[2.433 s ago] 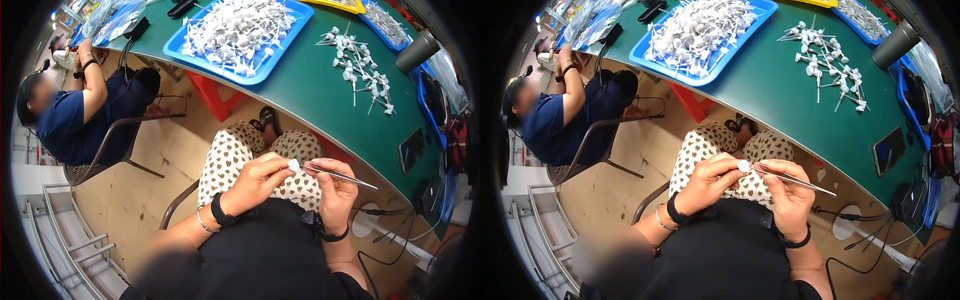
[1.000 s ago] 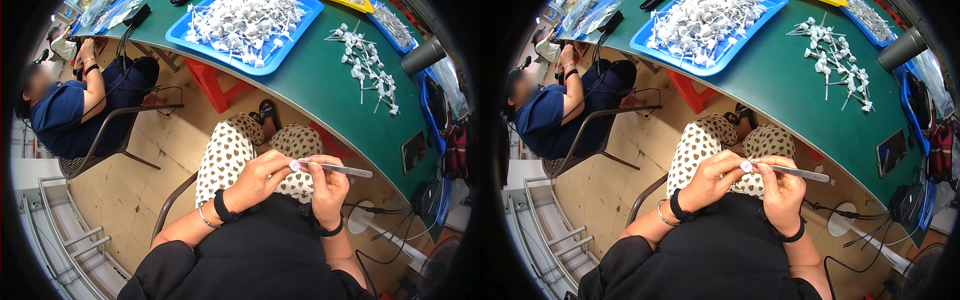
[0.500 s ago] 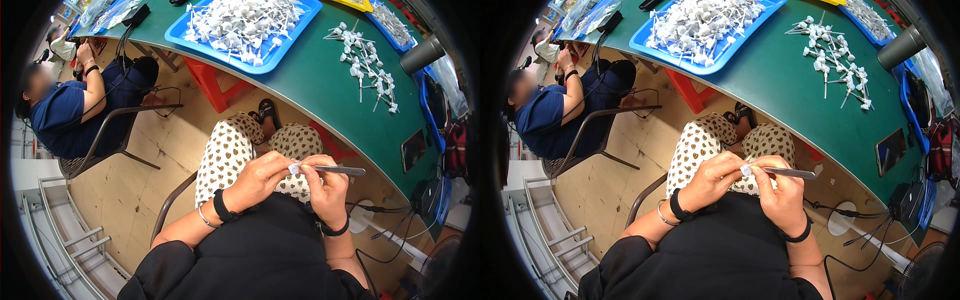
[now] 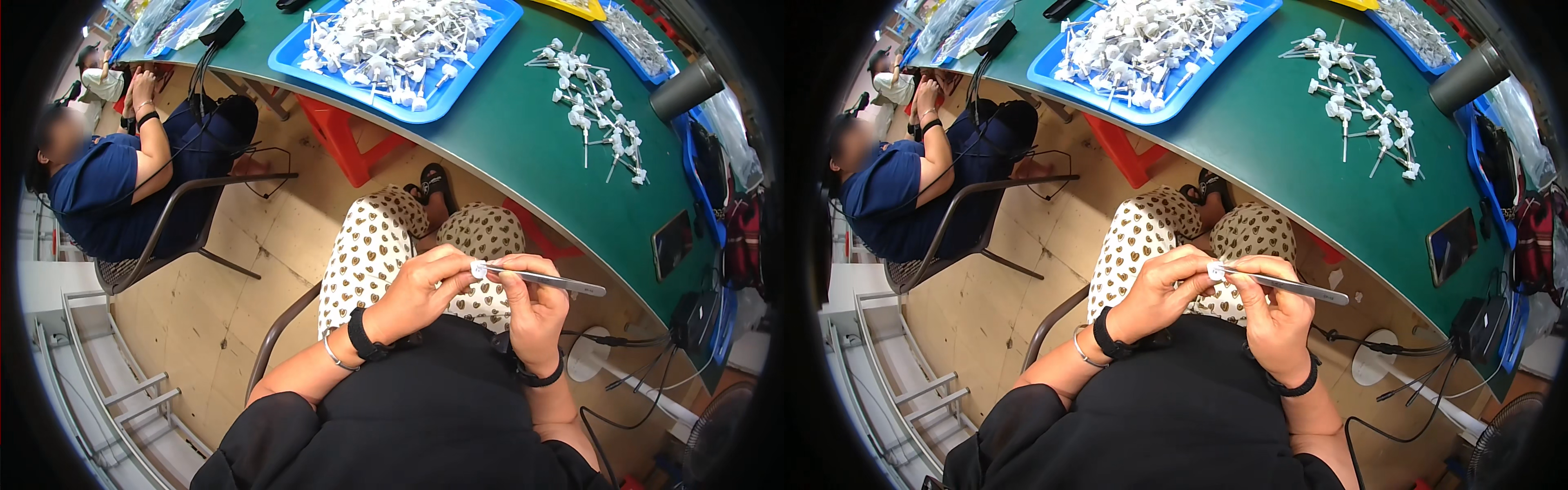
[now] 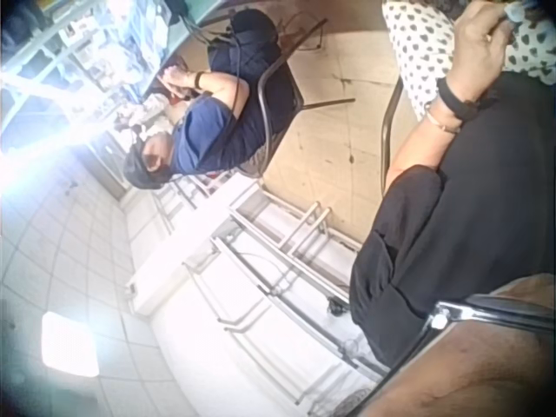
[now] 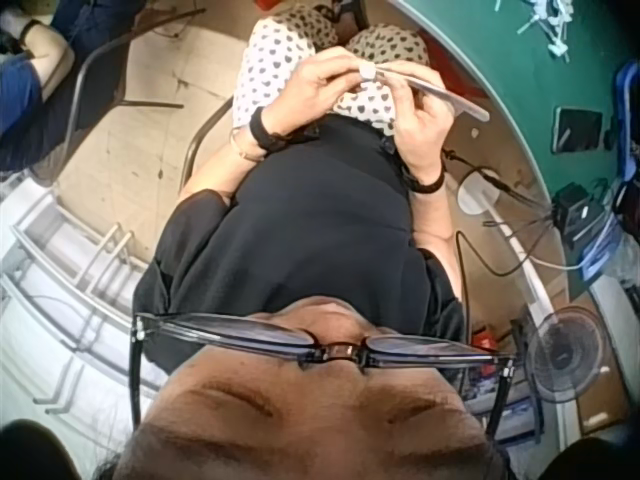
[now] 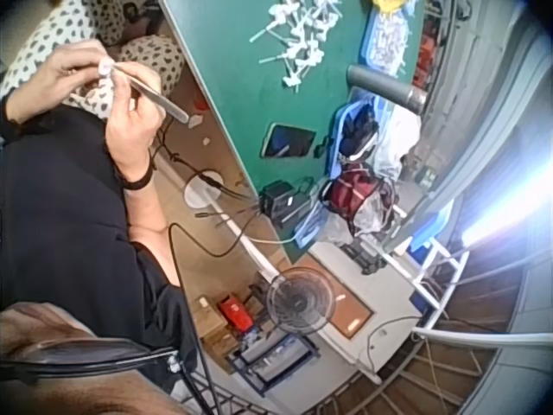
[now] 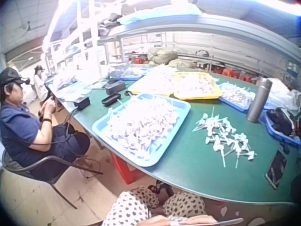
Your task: The person uses tweezers to pick up small white plastic components from a tray and places them onto a green work surface. They repeat this pick-and-place action continuously, handling one component at a time.
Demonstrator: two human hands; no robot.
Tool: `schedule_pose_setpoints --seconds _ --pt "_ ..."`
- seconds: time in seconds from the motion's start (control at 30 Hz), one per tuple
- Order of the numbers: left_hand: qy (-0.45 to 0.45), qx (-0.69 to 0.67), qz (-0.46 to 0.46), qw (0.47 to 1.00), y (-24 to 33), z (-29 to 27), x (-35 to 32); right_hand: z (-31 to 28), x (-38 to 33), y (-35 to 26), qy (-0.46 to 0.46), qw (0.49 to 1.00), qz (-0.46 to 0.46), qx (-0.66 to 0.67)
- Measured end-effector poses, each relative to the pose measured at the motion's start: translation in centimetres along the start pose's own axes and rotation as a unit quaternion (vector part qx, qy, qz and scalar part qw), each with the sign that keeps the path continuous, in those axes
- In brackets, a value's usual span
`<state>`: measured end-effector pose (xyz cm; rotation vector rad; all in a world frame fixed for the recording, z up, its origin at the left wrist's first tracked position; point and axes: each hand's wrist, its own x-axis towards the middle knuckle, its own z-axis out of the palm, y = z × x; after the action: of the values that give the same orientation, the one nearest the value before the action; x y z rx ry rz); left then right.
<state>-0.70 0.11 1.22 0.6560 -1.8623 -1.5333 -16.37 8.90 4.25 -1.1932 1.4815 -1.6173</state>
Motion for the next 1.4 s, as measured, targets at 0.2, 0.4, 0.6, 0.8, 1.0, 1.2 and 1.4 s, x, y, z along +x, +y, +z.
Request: schedule_pose_setpoints --seconds 0.2,0.4,0.6,0.8,1.0,1.2,1.4 --pt "0.004 -0.032 -0.016 0.999 -0.12 0.11 -0.06 -0.03 0.02 0.15 0.001 1.000 0.003 0.010" --pt "0.002 -0.011 -0.008 1.000 -0.37 0.02 -0.12 0.01 -0.11 0.12 0.003 1.000 0.017 0.023" --pt "0.000 0.026 0.001 1.000 -0.44 -0.06 -0.14 0.20 -0.12 0.27 0.008 1.000 0.008 0.014" --pt "0.003 0.038 0.007 0.999 -0.56 -0.09 -0.21 0.30 -0.14 0.53 0.010 1.000 0.012 0.014" --pt "0.002 0.040 0.003 0.999 -0.45 -0.13 -0.27 0.36 -0.12 0.49 0.009 1.000 0.018 0.011" --pt "0.000 0.042 0.005 0.999 -0.57 -0.13 -0.29 0.47 -0.11 0.51 0.014 1.000 0.018 0.006" --pt "0.005 0.042 0.001 0.999 -0.59 -0.02 -0.33 0.46 -0.17 0.52 0.019 1.000 0.018 0.013"
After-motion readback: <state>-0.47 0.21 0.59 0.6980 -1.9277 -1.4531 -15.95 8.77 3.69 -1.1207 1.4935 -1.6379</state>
